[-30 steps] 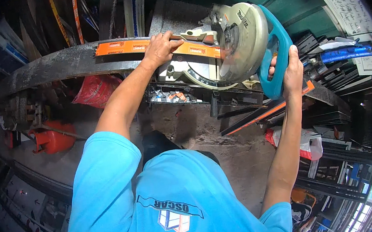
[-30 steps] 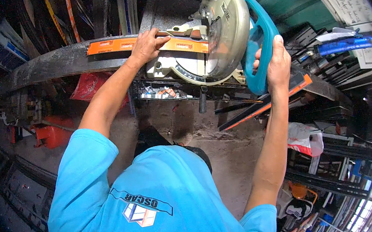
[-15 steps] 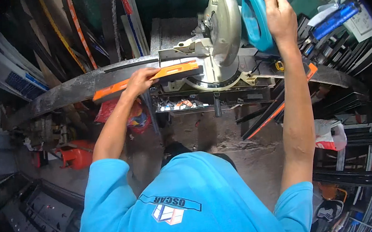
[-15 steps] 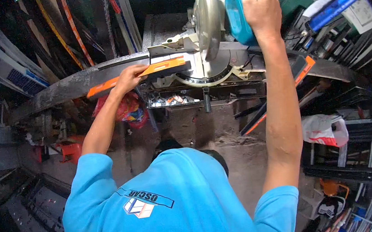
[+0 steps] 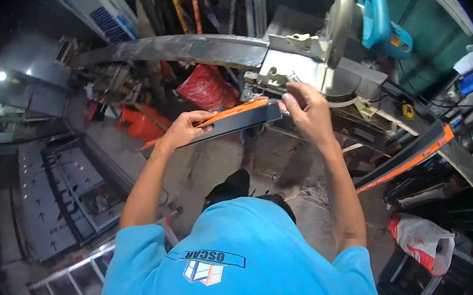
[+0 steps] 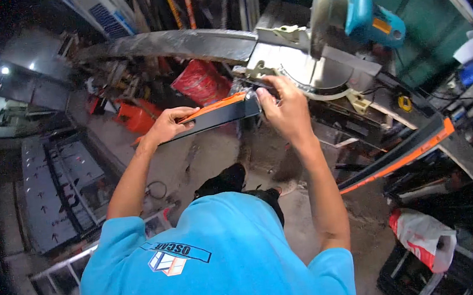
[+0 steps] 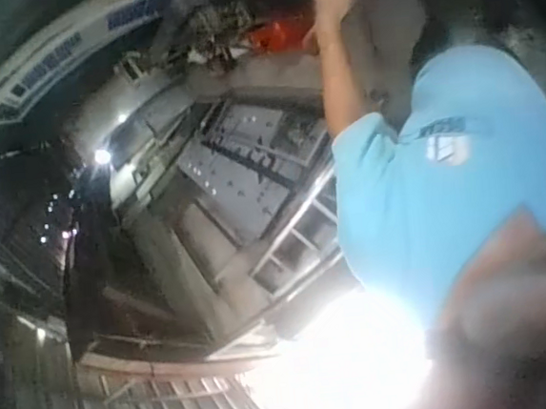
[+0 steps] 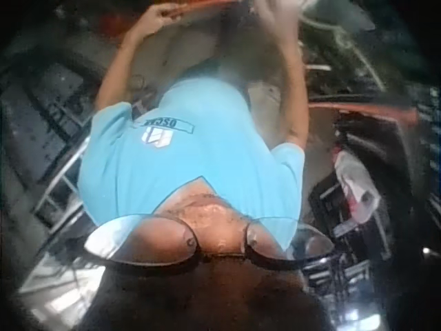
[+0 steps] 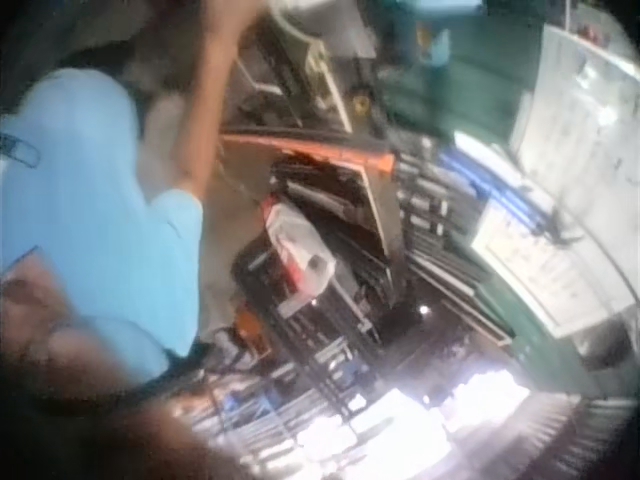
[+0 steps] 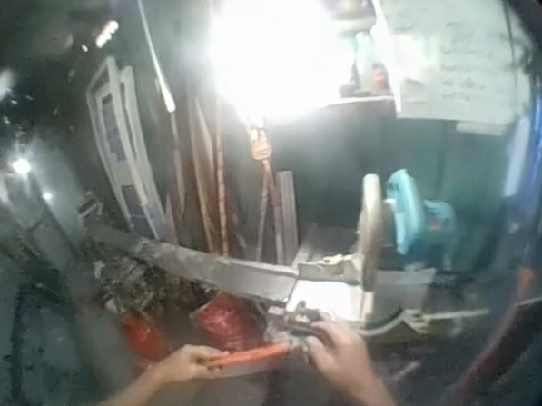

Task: The person uses a miter saw to cut a metal frame profile and then fits the cut piece into a larger window frame structure. They repeatedly adjust and align the frame components to ensure a proper fit within the assembly.

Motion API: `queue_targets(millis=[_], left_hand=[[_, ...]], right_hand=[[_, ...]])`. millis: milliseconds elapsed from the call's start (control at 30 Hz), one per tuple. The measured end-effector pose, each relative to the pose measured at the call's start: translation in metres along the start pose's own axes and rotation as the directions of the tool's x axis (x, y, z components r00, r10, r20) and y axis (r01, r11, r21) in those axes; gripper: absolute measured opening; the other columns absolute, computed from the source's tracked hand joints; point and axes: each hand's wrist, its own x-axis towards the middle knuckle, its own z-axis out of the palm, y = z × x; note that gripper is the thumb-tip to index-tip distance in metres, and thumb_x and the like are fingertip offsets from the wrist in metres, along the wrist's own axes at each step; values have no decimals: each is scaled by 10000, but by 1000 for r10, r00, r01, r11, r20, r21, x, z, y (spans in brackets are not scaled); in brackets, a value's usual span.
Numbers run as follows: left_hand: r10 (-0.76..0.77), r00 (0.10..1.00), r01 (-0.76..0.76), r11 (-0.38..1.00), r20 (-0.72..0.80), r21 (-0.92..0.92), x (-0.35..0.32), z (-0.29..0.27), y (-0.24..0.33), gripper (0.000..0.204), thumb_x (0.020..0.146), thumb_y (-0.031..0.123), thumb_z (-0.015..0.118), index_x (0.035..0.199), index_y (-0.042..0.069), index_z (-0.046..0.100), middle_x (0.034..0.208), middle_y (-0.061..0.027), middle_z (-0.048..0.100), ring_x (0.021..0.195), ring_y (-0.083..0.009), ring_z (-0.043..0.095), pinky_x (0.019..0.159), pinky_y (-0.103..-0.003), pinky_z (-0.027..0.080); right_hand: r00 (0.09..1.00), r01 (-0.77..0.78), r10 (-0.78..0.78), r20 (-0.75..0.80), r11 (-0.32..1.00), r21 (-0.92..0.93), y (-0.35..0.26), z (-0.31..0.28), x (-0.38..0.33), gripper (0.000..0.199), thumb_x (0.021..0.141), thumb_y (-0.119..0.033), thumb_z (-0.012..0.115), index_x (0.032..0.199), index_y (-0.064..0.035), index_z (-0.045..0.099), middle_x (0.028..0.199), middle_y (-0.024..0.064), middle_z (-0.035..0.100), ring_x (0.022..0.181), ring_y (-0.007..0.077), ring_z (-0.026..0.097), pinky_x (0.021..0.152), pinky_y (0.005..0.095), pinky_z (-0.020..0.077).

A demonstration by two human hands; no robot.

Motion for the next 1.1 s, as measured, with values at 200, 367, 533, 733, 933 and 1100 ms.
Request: queue_targets(millis=[200,367,533,733,933,1100], left_hand=[[-150,988,153,985,39,-83,-78,30,-1,486,845,78,754,1310,43,616,1276,-120,634,1164,-201,582,1004,-327,444],[-58,991,55,998,120,25,-123,65,-19,476,843,106,763,1297,56,628,1247,-109,650,1103,-186,593,963,-311,446],[-27,973,48,995,227,-87,-180,119,-61,498,836,144,778,1304,64,628,1244,-94,647,1080,-189,597,927,-325,465],[-134,969,200,919,208,-339,-285,210,-114,482,790,131,800,1241,40,659,1144,-116,686,994,-189,637,868,-348,523],[-282,958,269,946,-50,-181,-396,295,-98,439,758,232,767,1188,169,698,899,-107,737,718,-190,650,670,-373,508],[-448,843,386,890,-299,-245,-461,381,-88,471,767,270,778,1222,181,694,1057,-90,738,901,-232,682,808,-371,520]], right_hand=[[783,-562,350,515,752,343,28,19,-66,228,945,-227,646,950,-6,699,711,-7,622,641,83,591,567,245,481],[550,-805,556,623,552,217,8,5,-133,209,909,-254,668,880,-48,681,704,4,603,630,98,603,572,243,512],[378,-912,719,583,397,103,-6,0,-221,246,883,-270,681,908,-25,680,744,24,621,647,124,636,583,256,554],[402,-365,601,691,797,-481,10,16,-283,259,865,-226,675,909,26,718,677,41,655,610,94,586,565,279,496],[20,-188,313,950,934,-304,51,46,-300,279,842,-2,679,1113,44,637,1005,131,702,873,199,671,755,358,553],[-480,6,363,798,911,-411,27,111,-301,199,891,-80,687,1019,71,689,881,91,708,803,158,659,735,323,537]])
